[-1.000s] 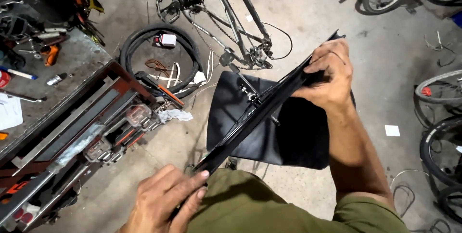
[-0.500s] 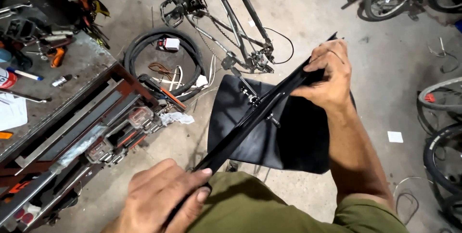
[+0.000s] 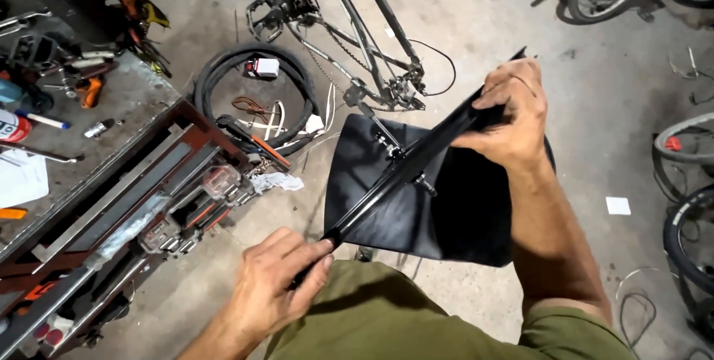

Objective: Truing a bicycle wheel by adjusting spokes and handling components at a repair station

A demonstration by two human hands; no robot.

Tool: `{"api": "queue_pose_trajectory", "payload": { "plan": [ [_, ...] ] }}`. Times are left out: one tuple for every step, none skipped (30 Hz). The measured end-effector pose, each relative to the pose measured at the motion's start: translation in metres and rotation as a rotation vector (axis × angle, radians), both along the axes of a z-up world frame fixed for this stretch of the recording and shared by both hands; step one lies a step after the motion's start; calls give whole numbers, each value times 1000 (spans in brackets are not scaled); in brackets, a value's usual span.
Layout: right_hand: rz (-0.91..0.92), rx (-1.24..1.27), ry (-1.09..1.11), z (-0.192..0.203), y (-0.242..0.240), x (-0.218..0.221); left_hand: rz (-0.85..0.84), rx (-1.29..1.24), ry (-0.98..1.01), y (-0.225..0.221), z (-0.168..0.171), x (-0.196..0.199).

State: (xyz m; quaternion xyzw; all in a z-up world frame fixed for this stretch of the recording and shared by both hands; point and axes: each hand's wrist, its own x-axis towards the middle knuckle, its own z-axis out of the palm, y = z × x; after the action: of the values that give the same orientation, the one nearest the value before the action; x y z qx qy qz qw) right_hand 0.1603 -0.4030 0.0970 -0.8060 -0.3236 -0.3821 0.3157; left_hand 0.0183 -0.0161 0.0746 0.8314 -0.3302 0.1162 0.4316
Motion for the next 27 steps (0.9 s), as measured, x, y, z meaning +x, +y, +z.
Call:
{"api": "queue_pose_trajectory", "payload": {
  "plan": [
    [2, 1, -6, 1, 0, 0, 4, -22, -1, -1, -2, -1],
    [4, 1, -3, 0, 0, 0, 6, -22, 1, -2, -2, -2],
    [0, -3, -8, -1, 0, 0, 26, 10, -36, -2, -2, -3],
    [-4, -7, -21, -1, 0, 2, 46, 43, -81, -3, -2, -1],
    [-4, -6, -27, -1, 1, -4, 46, 44, -87, -3, -10, -11],
    [-8, -8, 4, 2, 4, -3, 116, 88, -12, -4, -18, -13],
    [-11, -9, 35, 5, 6, -3, 187, 131, 63, -4, -26, -16],
    [-4, -5, 12, 2, 3, 1, 196, 133, 40, -7, -34, -13],
    [-24, 4, 22, -1, 0, 5, 182, 117, 17, -10, -43, -10],
    [-51, 14, 46, -7, -3, 2, 160, 103, 6, -12, -53, -12],
    [-51, 20, 36, -5, -6, 3, 160, 108, -4, -12, -49, -6],
    [-51, 10, 65, -4, -9, 2, 119, 34, -10, -13, -46, -1],
    [-50, 0, 95, -3, -12, 1, 77, -40, -16, -14, -42, 5],
    [-53, 2, 81, -3, -14, 1, 75, -39, -30, -12, -21, 15],
    [-71, 61, 130, -3, -16, 2, 14, 14, -29, -10, -1, 24],
    [-87, 120, 181, -3, -17, 3, -44, 67, -29, -8, 21, 33],
    [-87, 121, 167, -11, -22, 7, -44, 68, -42, -11, 37, 46],
    [-136, 159, 231, -21, -26, 10, -93, 111, 26, -13, 53, 56],
    [-184, 197, 294, -31, -29, 13, -141, 155, 94, -15, 69, 66],
    [-184, 201, 289, -24, -21, 8, -142, 159, 88, -22, 73, 74],
    [-132, 84, 217, -18, -13, 3, -152, 215, 111, -30, 78, 83],
    [-82, -35, 140, -9, -6, 0, -162, 269, 127, -38, 83, 93],
    [-85, -33, 128, 0, 12, -6, -163, 271, 115, -50, 85, 103],
    [-67, -136, 68, 7, 32, -15, -166, 238, 140, -61, 87, 110],
    [-50, -239, 7, 14, 52, -25, -170, 204, 165, -72, 88, 117],
    [-59, -233, 10, 4, 57, -24, -179, 210, 166, -81, 87, 122],
    [-89, -219, -32, -7, 64, -23, -151, 221, 201, -89, 85, 128]
  ]
}}
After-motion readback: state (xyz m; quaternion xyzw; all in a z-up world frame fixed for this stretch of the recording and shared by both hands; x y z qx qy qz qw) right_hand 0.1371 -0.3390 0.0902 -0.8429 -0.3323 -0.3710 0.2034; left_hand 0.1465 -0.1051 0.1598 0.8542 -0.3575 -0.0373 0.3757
